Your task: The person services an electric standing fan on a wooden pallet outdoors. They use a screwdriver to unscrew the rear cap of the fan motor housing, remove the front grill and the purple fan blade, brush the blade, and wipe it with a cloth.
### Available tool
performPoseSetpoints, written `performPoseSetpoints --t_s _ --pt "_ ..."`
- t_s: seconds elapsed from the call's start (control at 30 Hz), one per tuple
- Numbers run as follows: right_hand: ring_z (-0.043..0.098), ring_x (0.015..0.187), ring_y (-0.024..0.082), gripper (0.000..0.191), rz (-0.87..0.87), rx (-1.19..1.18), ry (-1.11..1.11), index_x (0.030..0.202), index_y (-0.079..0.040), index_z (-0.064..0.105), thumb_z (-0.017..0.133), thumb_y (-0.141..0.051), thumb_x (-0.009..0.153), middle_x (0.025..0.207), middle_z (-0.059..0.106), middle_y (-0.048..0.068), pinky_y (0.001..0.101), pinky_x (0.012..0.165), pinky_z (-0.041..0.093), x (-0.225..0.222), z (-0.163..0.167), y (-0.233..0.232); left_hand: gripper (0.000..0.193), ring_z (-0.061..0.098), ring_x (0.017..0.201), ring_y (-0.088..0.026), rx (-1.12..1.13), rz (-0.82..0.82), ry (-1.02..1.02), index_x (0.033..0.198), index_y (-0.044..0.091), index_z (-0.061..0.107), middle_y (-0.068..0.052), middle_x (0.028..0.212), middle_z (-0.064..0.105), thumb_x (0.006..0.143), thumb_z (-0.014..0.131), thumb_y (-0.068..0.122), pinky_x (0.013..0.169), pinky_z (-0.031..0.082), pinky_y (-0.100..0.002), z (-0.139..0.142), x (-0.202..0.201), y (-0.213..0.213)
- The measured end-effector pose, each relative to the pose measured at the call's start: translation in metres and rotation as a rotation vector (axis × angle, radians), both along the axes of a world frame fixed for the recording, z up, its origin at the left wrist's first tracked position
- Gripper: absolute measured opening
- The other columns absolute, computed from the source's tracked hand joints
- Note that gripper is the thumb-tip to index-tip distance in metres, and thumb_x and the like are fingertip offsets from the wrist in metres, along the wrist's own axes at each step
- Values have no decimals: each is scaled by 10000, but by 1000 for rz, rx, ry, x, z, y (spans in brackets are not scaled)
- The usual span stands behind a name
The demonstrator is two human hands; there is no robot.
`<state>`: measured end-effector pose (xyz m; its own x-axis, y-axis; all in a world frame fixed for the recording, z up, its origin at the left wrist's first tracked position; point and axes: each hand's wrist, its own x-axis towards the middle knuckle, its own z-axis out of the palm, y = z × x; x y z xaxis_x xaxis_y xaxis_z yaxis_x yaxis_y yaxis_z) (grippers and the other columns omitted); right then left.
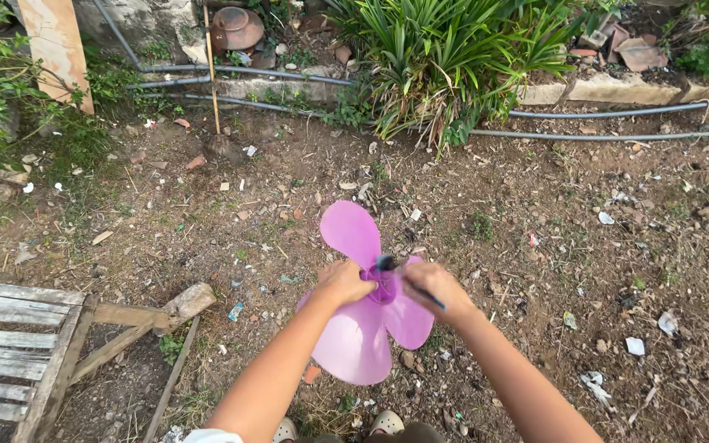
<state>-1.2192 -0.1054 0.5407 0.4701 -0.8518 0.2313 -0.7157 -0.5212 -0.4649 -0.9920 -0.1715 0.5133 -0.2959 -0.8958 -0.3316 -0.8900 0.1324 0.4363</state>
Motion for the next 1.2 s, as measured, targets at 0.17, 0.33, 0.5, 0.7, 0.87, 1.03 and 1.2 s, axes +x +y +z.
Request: performPoseSetpoints --t_s 0.17,0.33,0.5,0.7,0.87,1.03,1.2 --pt "700 846 320 221 -12 -99 -278 1074 10 689 680 -132 905 940 702 152 427 761 566 8 2 17 406 715 1061 -304 38 25 -77 946 130 785 -146 1058 765 730 749 471 962 535 -442 1 -2 -3" --pt "703 785 278 168 -209 -23 -156 1021 5 699 710 -107 896 882 710 133 396 703 556 9 -3 17 404 728 1019 -308 17 -1 -78 925 110 795 -153 1009 768 738 732 463 951 528 -448 1 -7 3" --pt "689 716 179 168 -259 141 -560 1009 5 729 735 -90 871 823 731 107 343 658 558 17 -51 12 450 727 1001 -333 -24 -16 -68 905 64 782 -184 987 756 742 733 481 919 553 -448 1 -10 1" --pt "667 691 187 131 -388 691 -1101 962 45 692 630 -70 964 826 730 131 327 664 559 22 -84 3 419 735 977 -347 -57 -68 -66 934 79 775 -189 962 755 697 740 423 899 563 -459 -4 -5 12" --pt "635 769 224 200 -150 -165 -286 1065 9 688 690 -84 888 845 673 116 361 691 505 36 -53 21 444 716 1042 -351 22 70 -36 998 113 796 -191 1053 754 800 694 497 940 550 -465 -3 -13 11" --pt "562 678 218 55 -583 -123 -504 986 -19 670 689 -69 972 786 613 123 344 627 455 46 -30 33 436 702 1096 -330 46 83 -24 1058 151 780 -158 1114 755 739 736 444 972 528 -475 5 -10 -6" --pt "620 693 181 151 -358 131 -634 1036 -24 721 728 -64 891 802 713 88 306 622 509 39 -35 32 469 682 1096 -347 -11 17 -65 1064 138 770 -173 1118 733 752 773 488 957 523 -481 -4 -10 -2"
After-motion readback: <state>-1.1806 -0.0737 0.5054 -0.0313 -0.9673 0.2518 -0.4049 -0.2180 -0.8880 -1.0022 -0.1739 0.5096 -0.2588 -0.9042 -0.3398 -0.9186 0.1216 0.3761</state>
